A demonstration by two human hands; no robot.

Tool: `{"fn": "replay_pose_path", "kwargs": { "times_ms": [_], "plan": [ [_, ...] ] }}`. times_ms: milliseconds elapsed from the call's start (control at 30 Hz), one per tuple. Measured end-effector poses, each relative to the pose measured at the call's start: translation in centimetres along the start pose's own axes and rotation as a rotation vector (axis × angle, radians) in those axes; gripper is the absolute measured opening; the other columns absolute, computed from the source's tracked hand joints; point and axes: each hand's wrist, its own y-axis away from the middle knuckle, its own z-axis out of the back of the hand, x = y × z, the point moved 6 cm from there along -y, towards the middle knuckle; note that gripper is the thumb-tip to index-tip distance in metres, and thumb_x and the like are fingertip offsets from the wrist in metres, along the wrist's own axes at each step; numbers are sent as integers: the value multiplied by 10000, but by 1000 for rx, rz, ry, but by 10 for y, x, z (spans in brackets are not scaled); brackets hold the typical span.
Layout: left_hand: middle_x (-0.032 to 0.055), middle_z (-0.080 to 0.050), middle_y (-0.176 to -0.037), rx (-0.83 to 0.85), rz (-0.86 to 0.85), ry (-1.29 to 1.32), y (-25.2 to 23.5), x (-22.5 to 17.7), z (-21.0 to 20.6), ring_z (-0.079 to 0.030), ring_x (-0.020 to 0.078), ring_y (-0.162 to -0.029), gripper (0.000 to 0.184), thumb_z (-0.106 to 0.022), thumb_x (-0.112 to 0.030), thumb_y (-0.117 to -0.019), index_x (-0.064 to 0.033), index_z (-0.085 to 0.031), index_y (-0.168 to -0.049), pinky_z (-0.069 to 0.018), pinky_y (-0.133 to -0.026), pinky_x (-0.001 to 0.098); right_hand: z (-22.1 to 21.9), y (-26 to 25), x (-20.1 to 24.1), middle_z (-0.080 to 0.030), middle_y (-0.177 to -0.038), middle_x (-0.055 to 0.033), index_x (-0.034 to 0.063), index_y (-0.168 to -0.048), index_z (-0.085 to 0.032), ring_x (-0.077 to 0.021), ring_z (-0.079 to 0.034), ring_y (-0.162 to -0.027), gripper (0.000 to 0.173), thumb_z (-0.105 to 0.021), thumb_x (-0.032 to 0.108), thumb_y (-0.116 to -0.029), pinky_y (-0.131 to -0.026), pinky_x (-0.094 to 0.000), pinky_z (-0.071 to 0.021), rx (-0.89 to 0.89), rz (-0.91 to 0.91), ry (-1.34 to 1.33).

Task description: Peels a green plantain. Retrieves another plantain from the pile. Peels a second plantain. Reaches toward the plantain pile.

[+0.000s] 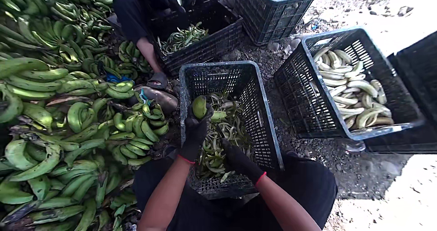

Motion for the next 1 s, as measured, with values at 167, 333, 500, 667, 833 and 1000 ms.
{"fn": "replay_pose_path", "kwargs": {
  "times_ms": [167,333,500,667,833,1000],
  "plan": [
    [61,-639,-1304,65,-3,27,-5,3,20,-642,147,-1102,606,-525,-448,-1049,-236,-316,-1577,-536,-949,382,47,31,68,-680,-967,-78,23,-1360,-541,-166,-673,-855,562,-292,455,-1103,-798,-389,-575,-221,470,313],
    [26,-655,-852,305,78,478,-4,12,17,-611,107,-670,726,-73,-647,-1040,-211,-562,-1353,-542,-585,276,45,50,112,-527,-1466,-189,325,-1586,-390,-414,-519,-1313,708,-364,694,-983,-1013,-660,-444,-156,753,868],
    [58,-601,-675,344,133,541,-9,13,11,-596,149,-541,804,-22,-649,-1028,-121,-581,-1261,-547,-506,297,32,61,109,-659,-1172,-183,345,-1482,-554,-409,-604,-1095,858,-216,870,-893,-828,-608,-496,-298,956,1096],
    [44,-616,-601,326,116,544,-23,8,3,-622,149,-494,745,11,-566,-1044,-67,-543,-1047,-559,-472,286,28,57,102,-644,-1130,-190,336,-1398,-637,-423,-592,-1066,694,-337,756,-934,-771,-606,-467,-385,921,1053],
    [20,-663,-944,240,149,303,3,15,6,-625,71,-755,564,-176,-487,-1105,-148,-586,-1292,-552,-642,263,25,45,111,-672,-1168,-182,257,-1329,-681,-429,-605,-1106,784,-302,811,-924,-837,-642,-485,-475,824,879],
    [24,-640,-1058,149,315,315,25,35,-17,-629,124,-829,530,-235,-574,-1076,-236,-532,-1357,-558,-657,345,44,25,101,-551,-1317,-292,248,-1451,-542,-524,-548,-1172,620,-446,654,-992,-800,-719,-467,-603,630,669]
  ]
}}
